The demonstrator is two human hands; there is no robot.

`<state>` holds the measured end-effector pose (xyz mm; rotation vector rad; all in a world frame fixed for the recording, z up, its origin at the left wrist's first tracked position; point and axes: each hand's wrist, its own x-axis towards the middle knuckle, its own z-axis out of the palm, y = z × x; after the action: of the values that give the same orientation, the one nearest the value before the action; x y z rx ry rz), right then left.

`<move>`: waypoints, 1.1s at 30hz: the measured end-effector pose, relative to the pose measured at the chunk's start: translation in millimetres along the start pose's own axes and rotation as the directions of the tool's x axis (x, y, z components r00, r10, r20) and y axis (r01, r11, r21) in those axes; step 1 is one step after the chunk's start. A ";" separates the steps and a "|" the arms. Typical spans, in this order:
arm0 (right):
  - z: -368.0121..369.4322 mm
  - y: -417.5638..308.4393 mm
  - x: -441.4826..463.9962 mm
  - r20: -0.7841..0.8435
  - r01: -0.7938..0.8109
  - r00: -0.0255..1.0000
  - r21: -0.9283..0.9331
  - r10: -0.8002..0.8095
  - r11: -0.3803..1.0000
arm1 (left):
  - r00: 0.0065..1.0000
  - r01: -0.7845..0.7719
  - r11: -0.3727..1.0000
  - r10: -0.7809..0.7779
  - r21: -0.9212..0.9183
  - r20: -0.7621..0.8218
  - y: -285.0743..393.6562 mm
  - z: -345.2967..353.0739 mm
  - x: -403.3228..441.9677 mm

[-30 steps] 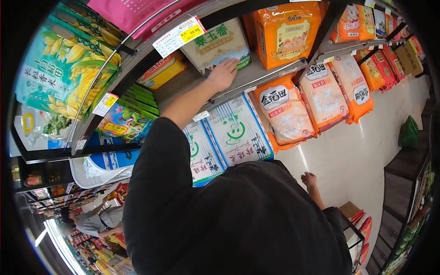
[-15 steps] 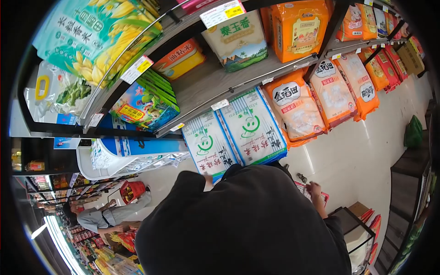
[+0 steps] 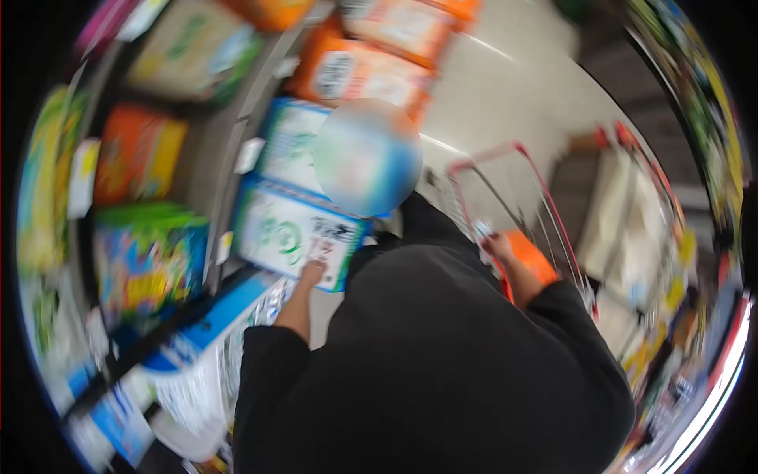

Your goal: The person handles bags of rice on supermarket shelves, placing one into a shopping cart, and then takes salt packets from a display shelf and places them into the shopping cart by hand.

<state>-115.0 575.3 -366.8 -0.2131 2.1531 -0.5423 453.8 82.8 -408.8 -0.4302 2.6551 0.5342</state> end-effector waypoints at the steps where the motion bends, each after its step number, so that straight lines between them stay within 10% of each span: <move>1: -5.5 3.2 -47.7 -0.082 -0.040 0.996 -0.014 0.039 0.999 | 0.972 0.234 0.844 -0.214 -0.483 0.097 10.0 -31.1 10.4; 2: -3.4 12.7 -85.7 -0.134 -0.156 0.975 0.147 0.175 0.977 | 0.890 0.374 0.425 -0.416 -0.824 0.189 20.8 -65.1 20.3; 9: -0.4 132.0 -177.9 -0.247 -0.310 0.819 0.568 0.518 0.762 | 0.907 0.390 0.607 -0.385 -0.693 0.173 73.6 -139.1 49.4; 11: -2.0 137.0 -190.9 -0.261 -0.356 0.798 0.523 0.543 0.774 | 0.892 0.450 0.644 -0.364 -0.619 0.269 79.7 -129.1 44.3; 13: -6.5 138.0 -198.6 -0.666 -0.377 0.643 0.155 0.378 0.913 | 0.883 0.465 0.754 -0.361 -0.463 0.299 115.9 -146.7 30.6; 15: -33.1 133.4 -218.0 -0.588 -0.415 0.663 0.226 0.463 0.881 | 0.855 0.490 0.765 -0.330 -0.418 0.400 144.9 -158.9 18.7; 17: -49.2 148.5 -227.7 -0.666 -0.330 0.736 -0.190 0.125 0.925 | 0.834 0.523 0.769 -0.372 -0.368 0.408 155.4 -146.4 9.8; 27: -134.8 216.4 -193.0 0.126 0.098 0.992 -0.783 0.002 0.614 | 0.920 0.377 0.814 -0.277 -0.442 0.276 277.0 -177.7 19.4; 33: -142.4 199.9 -157.1 0.151 0.128 0.988 -0.745 -0.021 0.654 | 0.904 0.424 0.785 -0.339 -0.452 0.260 291.3 -151.3 -14.0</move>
<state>-126.3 849.9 -269.9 -0.7789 2.1264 0.3726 310.9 278.1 -186.5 -1.0067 2.1519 1.0724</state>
